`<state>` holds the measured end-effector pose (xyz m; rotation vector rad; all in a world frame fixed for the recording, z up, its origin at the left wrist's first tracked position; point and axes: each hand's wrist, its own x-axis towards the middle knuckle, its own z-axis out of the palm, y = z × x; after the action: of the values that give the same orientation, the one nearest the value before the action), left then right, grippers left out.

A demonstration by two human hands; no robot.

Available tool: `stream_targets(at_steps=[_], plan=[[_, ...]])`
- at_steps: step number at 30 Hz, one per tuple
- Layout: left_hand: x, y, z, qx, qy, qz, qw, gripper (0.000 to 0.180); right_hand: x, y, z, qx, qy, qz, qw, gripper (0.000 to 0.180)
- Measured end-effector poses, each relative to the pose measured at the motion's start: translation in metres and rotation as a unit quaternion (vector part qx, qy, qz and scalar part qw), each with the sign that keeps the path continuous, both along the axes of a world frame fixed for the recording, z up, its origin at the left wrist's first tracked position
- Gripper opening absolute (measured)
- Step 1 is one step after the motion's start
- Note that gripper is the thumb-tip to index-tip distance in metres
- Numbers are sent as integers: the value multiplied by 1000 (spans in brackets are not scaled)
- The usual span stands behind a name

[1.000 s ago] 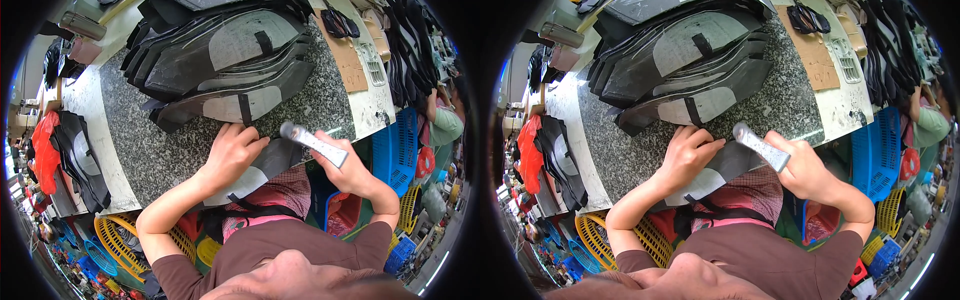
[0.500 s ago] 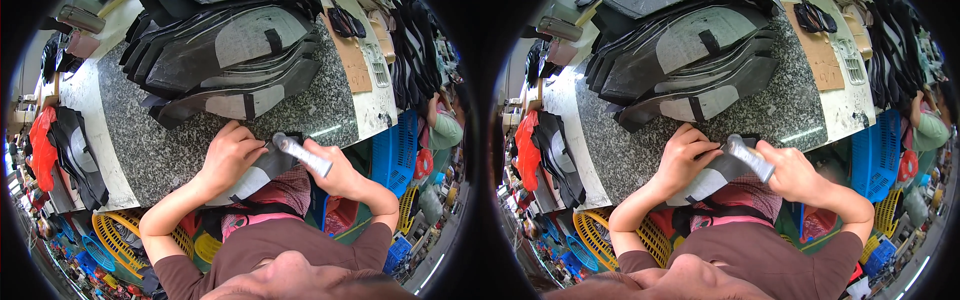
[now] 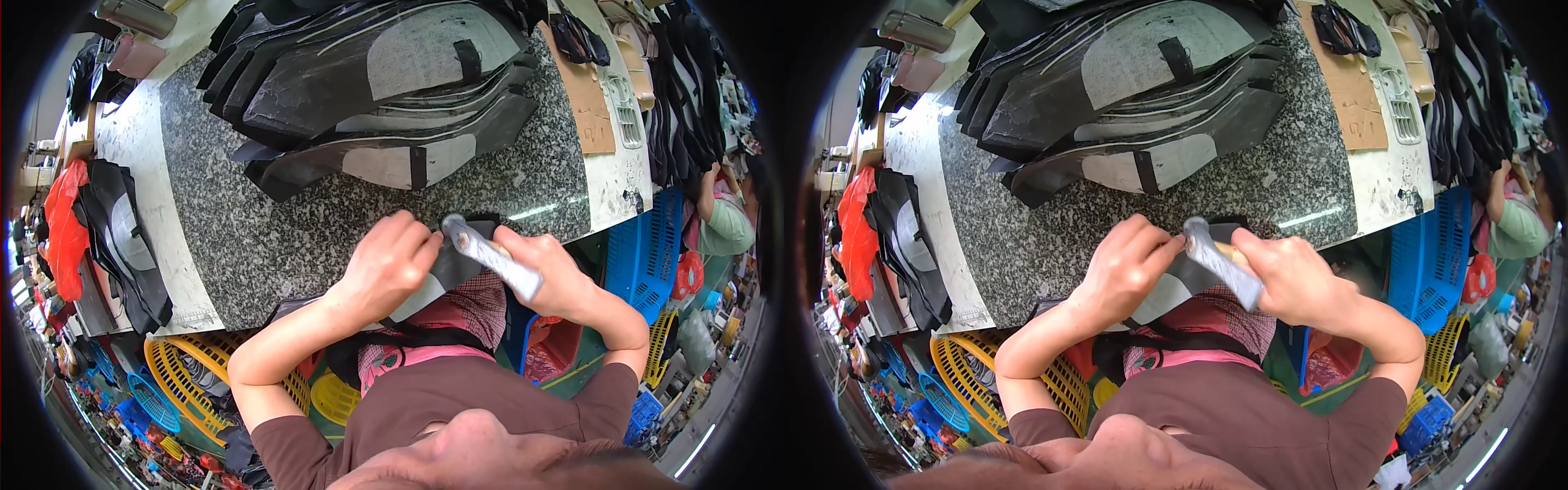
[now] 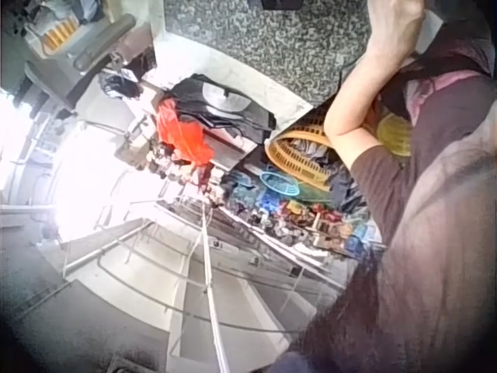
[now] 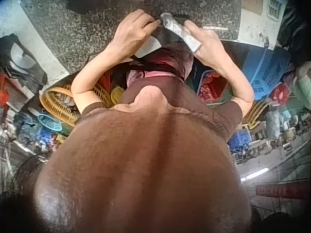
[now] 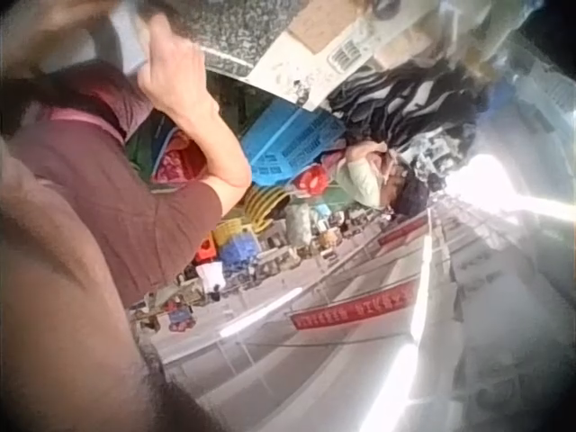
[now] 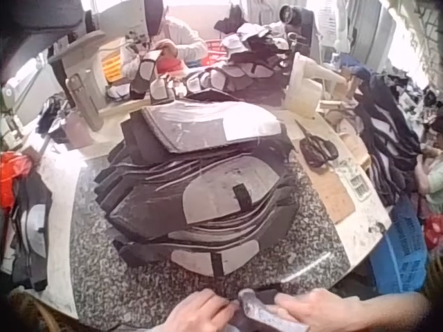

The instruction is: Hammering shoe components on a workbench in a factory setting.

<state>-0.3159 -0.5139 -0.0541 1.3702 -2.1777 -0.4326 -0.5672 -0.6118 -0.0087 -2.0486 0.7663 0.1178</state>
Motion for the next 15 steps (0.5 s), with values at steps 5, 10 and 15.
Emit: stream_targets(at_steps=[5,10,15], plan=[[0,12,-7,100,110,64,987,31,2,-9,0,30,-13,-32,999,20],[-6,14,0,20,13,56,998,24,-2,4,-5,-19,-6,24,1000,23],[3,22,-2,88,70,88,990,25,4,1,-5,-21,-24,11,999,22]])
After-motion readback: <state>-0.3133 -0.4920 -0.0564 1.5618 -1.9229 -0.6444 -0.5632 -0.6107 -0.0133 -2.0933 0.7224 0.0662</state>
